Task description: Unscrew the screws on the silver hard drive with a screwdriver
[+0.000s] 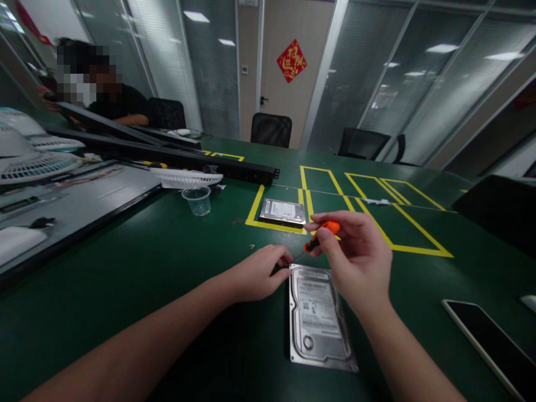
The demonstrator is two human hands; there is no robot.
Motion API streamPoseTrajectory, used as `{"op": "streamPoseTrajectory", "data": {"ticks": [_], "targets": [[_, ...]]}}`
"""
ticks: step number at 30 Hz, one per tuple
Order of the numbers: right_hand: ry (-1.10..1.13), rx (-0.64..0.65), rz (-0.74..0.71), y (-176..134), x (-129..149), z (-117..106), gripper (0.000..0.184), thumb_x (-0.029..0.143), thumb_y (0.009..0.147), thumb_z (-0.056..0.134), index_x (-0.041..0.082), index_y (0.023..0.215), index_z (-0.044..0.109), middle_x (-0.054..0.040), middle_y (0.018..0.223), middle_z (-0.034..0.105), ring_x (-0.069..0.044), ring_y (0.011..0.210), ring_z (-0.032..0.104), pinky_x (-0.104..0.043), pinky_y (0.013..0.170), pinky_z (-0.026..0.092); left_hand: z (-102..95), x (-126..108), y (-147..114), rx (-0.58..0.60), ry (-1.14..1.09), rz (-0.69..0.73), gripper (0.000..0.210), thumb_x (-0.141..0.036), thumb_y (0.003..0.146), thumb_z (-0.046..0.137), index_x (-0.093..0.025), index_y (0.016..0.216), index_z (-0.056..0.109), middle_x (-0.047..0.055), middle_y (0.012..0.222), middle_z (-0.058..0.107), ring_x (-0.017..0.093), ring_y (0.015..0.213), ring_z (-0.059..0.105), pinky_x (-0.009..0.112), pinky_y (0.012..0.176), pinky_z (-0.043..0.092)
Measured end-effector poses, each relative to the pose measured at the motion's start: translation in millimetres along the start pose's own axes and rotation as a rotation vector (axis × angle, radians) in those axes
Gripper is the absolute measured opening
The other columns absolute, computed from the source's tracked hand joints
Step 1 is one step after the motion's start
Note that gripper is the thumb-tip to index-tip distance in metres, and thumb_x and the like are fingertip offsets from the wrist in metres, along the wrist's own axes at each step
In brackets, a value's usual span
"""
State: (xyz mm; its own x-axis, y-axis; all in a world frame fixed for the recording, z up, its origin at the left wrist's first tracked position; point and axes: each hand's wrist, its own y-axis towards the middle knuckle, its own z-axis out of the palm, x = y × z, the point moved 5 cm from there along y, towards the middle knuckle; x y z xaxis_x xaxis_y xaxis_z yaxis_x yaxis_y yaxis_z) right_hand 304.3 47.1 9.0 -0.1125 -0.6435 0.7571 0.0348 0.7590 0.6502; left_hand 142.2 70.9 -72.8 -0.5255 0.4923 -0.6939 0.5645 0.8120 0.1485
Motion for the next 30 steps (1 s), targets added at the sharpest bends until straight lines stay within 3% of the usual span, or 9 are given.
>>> {"op": "streamPoseTrajectory", "data": {"ticks": [5,13,16,20,24,30], "targets": [[0.066,0.064,0.017,-1.2,-3.0,-1.2,0.024,0.025,0.106,0.054,0.024,0.12,0.074,-0.0094,0.12,0.074,-0.023,0.102,0.076,-0.03,0.063,0.066,0.2,-0.3,0.4,0.006,-0.007,0.003,0.013,-0.024,0.098,0.064,-0.019,0.11,0.066,0.008,0.109,0.072,0.026,0.104,0.068,0.04,0.09,0.053],[-0.009,-0.003,0.009,-1.5,-2.1,-1.2,0.016,0.022,0.094,0.074,0.023,0.11,0.072,-0.0074,0.111,0.075,-0.019,0.093,0.076,-0.025,0.058,0.066,0.0,0.5,-0.1,-0.003,0.001,0.009,0.014,-0.025,0.098,0.064,-0.019,0.111,0.065,0.009,0.11,0.072,0.026,0.104,0.068,0.04,0.091,0.054],[0.008,-0.023,0.012,-1.6,-3.4,-1.2,0.021,0.02,0.091,0.079,0.026,0.107,0.067,-0.005,0.113,0.074,-0.018,0.089,0.076,-0.024,0.055,0.065,0.0,-0.3,0.0,0.003,0.011,-0.001,0.014,-0.026,0.099,0.064,-0.019,0.111,0.065,0.009,0.11,0.072,0.026,0.105,0.068,0.04,0.092,0.054],[0.01,0.032,-0.008,-2.1,-2.4,0.2,0.017,0.023,0.099,0.069,0.026,0.116,0.07,-0.006,0.112,0.074,-0.019,0.091,0.076,-0.027,0.059,0.065,-0.8,-1.9,0.1,0.011,0.011,-0.008,0.015,-0.026,0.099,0.064,-0.019,0.112,0.065,0.009,0.111,0.072,0.026,0.106,0.068,0.04,0.092,0.053],[0.078,0.093,0.006,-2.5,-1.6,0.9,0.026,0.026,0.107,0.053,0.024,0.124,0.073,-0.0092,0.12,0.074,-0.021,0.098,0.075,-0.031,0.064,0.065,-1.5,-2.5,0.0,0.01,0.0,-0.005,0.014,-0.024,0.098,0.064,-0.019,0.111,0.066,0.009,0.11,0.072,0.026,0.105,0.067,0.04,0.09,0.053],[0.007,0.054,-0.002,-2.0,-1.8,-0.5,0.018,0.027,0.102,0.064,0.024,0.117,0.072,-0.009,0.116,0.074,-0.019,0.085,0.075,-0.03,0.059,0.066,-0.5,-1.5,-0.6,0.008,-0.002,0.003,0.014,-0.025,0.099,0.064,-0.019,0.111,0.065,0.009,0.11,0.072,0.026,0.105,0.067,0.041,0.092,0.054]]}}
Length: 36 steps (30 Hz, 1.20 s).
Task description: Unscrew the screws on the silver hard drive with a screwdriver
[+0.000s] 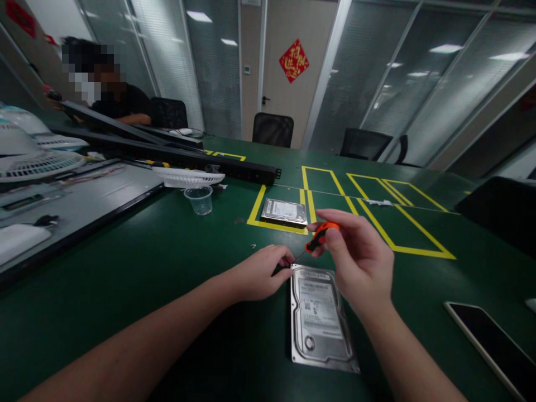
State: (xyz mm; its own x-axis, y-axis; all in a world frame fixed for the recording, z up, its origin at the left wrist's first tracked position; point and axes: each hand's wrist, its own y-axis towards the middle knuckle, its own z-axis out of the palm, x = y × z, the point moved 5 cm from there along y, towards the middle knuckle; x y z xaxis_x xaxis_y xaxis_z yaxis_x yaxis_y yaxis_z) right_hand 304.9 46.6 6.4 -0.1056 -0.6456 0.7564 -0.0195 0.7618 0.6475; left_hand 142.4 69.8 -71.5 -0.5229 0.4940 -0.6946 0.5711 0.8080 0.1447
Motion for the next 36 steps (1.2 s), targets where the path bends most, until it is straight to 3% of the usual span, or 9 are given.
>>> {"op": "streamPoseTrajectory", "data": {"ticks": [3,7,10,15,18,22,26,31,36], "targets": [[0.01,-0.023,-0.01,-0.4,-1.1,0.8,0.014,0.025,0.096,0.073,0.024,0.108,0.066,-0.0093,0.125,0.07,-0.02,0.093,0.077,-0.027,0.056,0.067,0.0,0.5,0.0,-0.006,0.006,-0.001,0.014,-0.026,0.098,0.064,-0.019,0.111,0.065,0.01,0.11,0.072,0.026,0.104,0.067,0.042,0.092,0.054],[0.006,-0.039,-0.005,-0.9,-1.8,1.3,0.022,0.022,0.093,0.076,0.026,0.111,0.064,-0.0064,0.117,0.073,-0.019,0.089,0.077,-0.025,0.054,0.066,-0.1,0.4,0.3,-0.008,0.019,0.001,0.014,-0.026,0.098,0.064,-0.019,0.11,0.065,0.009,0.11,0.073,0.026,0.104,0.068,0.041,0.093,0.054],[0.028,0.002,-0.004,-1.2,-1.3,1.3,0.019,0.027,0.1,0.068,0.027,0.119,0.069,-0.0075,0.116,0.074,-0.02,0.091,0.076,-0.028,0.058,0.065,-0.1,0.5,0.3,-0.004,0.01,-0.002,0.015,-0.026,0.098,0.064,-0.019,0.111,0.065,0.009,0.11,0.072,0.026,0.105,0.068,0.041,0.092,0.054],[0.061,0.055,0.047,-1.9,-2.8,-0.1,0.028,0.031,0.109,0.051,0.025,0.127,0.072,-0.0102,0.125,0.075,-0.016,0.074,0.073,-0.034,0.065,0.064,-0.9,0.2,-0.5,-0.008,0.001,0.008,0.014,-0.025,0.099,0.064,-0.019,0.111,0.065,0.009,0.109,0.072,0.026,0.104,0.067,0.04,0.091,0.054],[0.016,0.023,0.043,-1.0,-1.0,0.0,0.025,0.028,0.106,0.057,0.023,0.125,0.072,-0.0097,0.118,0.077,-0.015,0.073,0.074,-0.033,0.063,0.065,-0.8,0.3,-0.8,-0.007,-0.001,0.01,0.014,-0.024,0.098,0.064,-0.018,0.111,0.065,0.009,0.11,0.072,0.026,0.105,0.067,0.04,0.091,0.054],[0.038,-0.036,-0.005,0.1,1.9,1.8,0.013,0.022,0.097,0.071,0.023,0.11,0.069,-0.0097,0.124,0.074,-0.019,0.089,0.078,-0.027,0.056,0.066,-0.2,0.9,-0.4,-0.007,-0.008,0.008,0.015,-0.024,0.098,0.064,-0.018,0.111,0.065,0.009,0.11,0.072,0.027,0.105,0.067,0.041,0.092,0.054],[0.055,-0.028,-0.006,-0.9,-0.4,2.1,0.021,0.022,0.097,0.072,0.026,0.117,0.066,-0.0077,0.123,0.073,-0.021,0.093,0.077,-0.027,0.056,0.065,-0.1,1.5,-0.1,-0.005,0.0,0.004,0.014,-0.024,0.098,0.064,-0.018,0.111,0.065,0.009,0.11,0.072,0.027,0.105,0.068,0.041,0.091,0.054],[0.057,0.046,0.03,-1.8,-3.9,-0.9,0.027,0.027,0.108,0.053,0.025,0.126,0.073,-0.0086,0.117,0.075,-0.016,0.079,0.074,-0.032,0.063,0.063,-0.1,1.5,-0.2,-0.002,0.0,0.0,0.014,-0.024,0.099,0.064,-0.019,0.112,0.066,0.009,0.11,0.072,0.026,0.106,0.067,0.04,0.091,0.053],[0.012,0.033,0.03,-0.6,-0.5,-1.7,0.026,0.026,0.106,0.057,0.022,0.126,0.074,-0.0085,0.109,0.076,-0.015,0.073,0.073,-0.032,0.063,0.064,0.1,2.0,-0.8,-0.005,0.0,0.002,0.015,-0.024,0.098,0.064,-0.018,0.112,0.065,0.008,0.11,0.072,0.026,0.105,0.067,0.04,0.091,0.053]]}}
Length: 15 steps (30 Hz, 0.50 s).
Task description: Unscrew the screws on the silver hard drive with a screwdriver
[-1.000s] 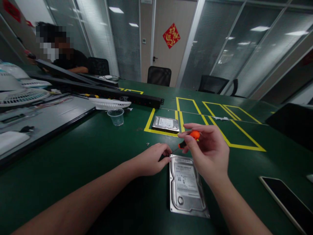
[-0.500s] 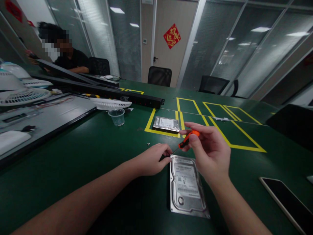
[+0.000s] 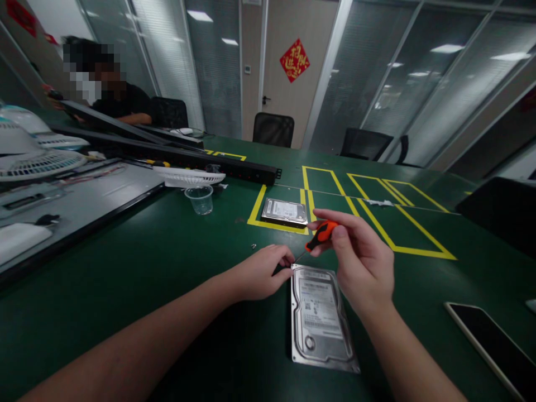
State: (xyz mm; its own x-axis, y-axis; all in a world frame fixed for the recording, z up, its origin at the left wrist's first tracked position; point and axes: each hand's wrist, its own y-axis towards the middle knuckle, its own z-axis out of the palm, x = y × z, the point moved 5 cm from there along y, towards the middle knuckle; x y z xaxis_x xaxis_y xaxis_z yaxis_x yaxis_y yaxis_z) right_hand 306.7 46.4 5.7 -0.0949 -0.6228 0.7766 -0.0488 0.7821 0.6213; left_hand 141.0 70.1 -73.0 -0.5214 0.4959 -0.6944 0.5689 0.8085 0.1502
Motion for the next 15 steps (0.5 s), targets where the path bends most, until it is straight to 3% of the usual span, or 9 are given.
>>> {"op": "streamPoseTrajectory", "data": {"ticks": [4,8,15], "targets": [[0.029,-0.047,-0.028,-0.3,1.3,2.2,0.017,0.023,0.099,0.069,0.022,0.116,0.071,-0.0106,0.122,0.074,-0.02,0.093,0.078,-0.028,0.059,0.066,0.7,0.4,0.2,-0.004,0.002,0.012,0.015,-0.024,0.099,0.064,-0.018,0.112,0.065,0.009,0.11,0.072,0.026,0.105,0.067,0.04,0.091,0.053],[0.056,-0.062,-0.03,-0.7,-1.7,3.5,0.019,0.02,0.093,0.077,0.024,0.108,0.066,-0.0079,0.121,0.074,-0.021,0.092,0.079,-0.026,0.054,0.066,1.2,0.1,1.2,-0.004,0.01,0.009,0.014,-0.024,0.098,0.064,-0.017,0.111,0.065,0.009,0.11,0.072,0.026,0.104,0.068,0.04,0.092,0.053],[0.102,0.035,-0.021,-0.5,-2.2,4.7,0.028,0.027,0.108,0.052,0.025,0.127,0.072,-0.0102,0.126,0.072,-0.021,0.101,0.075,-0.03,0.064,0.067,-1.1,-3.4,1.3,0.006,0.015,-0.01,0.015,-0.023,0.098,0.065,-0.017,0.112,0.066,0.009,0.11,0.072,0.026,0.105,0.067,0.041,0.091,0.054]]}}
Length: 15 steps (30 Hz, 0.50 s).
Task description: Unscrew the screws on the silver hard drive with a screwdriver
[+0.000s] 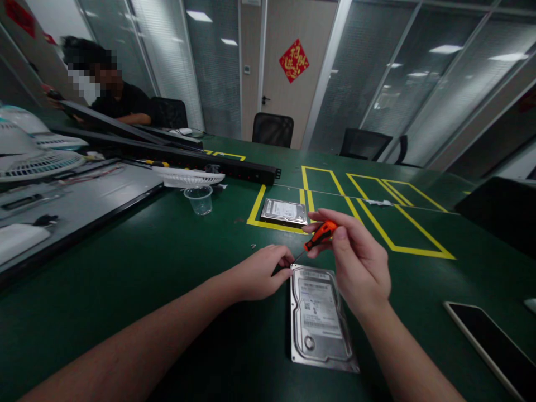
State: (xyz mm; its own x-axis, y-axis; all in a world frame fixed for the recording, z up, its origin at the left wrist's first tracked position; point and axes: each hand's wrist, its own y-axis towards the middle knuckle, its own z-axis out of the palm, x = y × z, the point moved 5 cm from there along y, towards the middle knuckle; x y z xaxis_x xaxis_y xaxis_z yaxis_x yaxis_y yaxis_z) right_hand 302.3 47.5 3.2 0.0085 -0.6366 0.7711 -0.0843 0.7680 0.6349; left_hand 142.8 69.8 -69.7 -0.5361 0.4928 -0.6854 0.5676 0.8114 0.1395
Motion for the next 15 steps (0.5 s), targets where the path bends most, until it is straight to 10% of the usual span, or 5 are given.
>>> {"op": "streamPoseTrajectory", "data": {"ticks": [15], "targets": [[-0.031,-0.11,-0.001,0.4,1.3,-1.2,0.019,0.023,0.094,0.077,0.024,0.11,0.066,-0.0066,0.114,0.075,-0.022,0.091,0.079,-0.027,0.054,0.066,1.9,2.4,0.0,-0.008,0.003,0.007,0.015,-0.023,0.098,0.064,-0.017,0.112,0.066,0.009,0.11,0.072,0.026,0.104,0.068,0.041,0.092,0.054]]}}
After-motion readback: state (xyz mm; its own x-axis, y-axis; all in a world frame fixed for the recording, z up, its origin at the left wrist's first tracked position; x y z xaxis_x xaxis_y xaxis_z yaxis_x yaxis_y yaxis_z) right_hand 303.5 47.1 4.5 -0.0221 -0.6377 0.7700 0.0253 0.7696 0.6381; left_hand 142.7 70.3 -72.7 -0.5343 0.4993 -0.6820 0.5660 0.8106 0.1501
